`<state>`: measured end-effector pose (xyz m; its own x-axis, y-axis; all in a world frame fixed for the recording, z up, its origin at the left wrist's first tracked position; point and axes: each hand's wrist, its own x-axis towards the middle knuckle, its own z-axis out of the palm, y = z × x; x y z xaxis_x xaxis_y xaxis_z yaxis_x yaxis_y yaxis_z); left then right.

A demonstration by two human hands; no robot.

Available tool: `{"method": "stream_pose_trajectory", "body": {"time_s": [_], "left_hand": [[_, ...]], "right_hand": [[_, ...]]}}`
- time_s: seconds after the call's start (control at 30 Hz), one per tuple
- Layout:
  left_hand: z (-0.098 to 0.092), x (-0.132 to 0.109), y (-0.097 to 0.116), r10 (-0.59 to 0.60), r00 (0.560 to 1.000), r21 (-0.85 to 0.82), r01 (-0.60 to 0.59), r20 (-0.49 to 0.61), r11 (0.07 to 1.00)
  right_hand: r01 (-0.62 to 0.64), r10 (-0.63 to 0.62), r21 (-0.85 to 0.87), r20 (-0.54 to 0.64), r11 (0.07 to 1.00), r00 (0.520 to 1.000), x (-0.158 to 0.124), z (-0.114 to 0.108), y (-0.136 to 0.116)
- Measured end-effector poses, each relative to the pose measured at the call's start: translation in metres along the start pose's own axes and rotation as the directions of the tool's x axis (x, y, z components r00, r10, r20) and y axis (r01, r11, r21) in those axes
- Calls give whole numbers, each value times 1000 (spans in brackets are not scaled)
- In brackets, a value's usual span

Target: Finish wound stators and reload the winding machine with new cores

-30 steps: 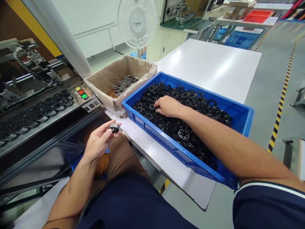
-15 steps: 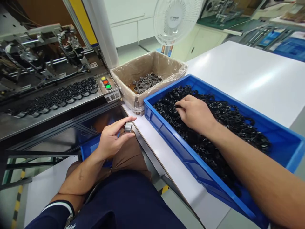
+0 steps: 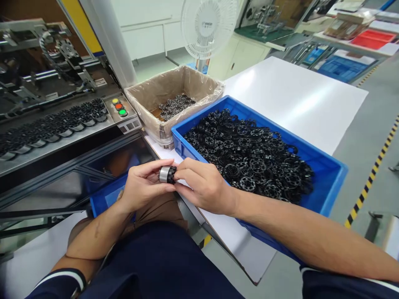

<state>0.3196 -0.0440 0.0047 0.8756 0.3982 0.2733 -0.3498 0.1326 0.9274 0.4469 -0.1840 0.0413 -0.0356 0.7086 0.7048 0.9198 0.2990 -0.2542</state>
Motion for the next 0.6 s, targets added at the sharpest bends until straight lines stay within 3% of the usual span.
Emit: {"method": "stream_pose_trajectory", "body": {"time_s": [0.1,0.3,0.43,0.6], "left_hand": [[-1,0,2,62,998,41,-62,-7,997],[-3,-4,2,29,999,150,-22,-44,988],[-4,-4,3,10,1000,144,-11,7,990],[-2,-4,5,-39,999,85,41,-24,996]], "right_hand": [[-2,2,-26,-3,1000,1000,1,-4,1],[34,-35,-76,-9,997,999,3,-7,6],[62,-61,-69,18,996,998,2,-7,8],[93,-92,-61,17,994,996,0,-5,7]]}}
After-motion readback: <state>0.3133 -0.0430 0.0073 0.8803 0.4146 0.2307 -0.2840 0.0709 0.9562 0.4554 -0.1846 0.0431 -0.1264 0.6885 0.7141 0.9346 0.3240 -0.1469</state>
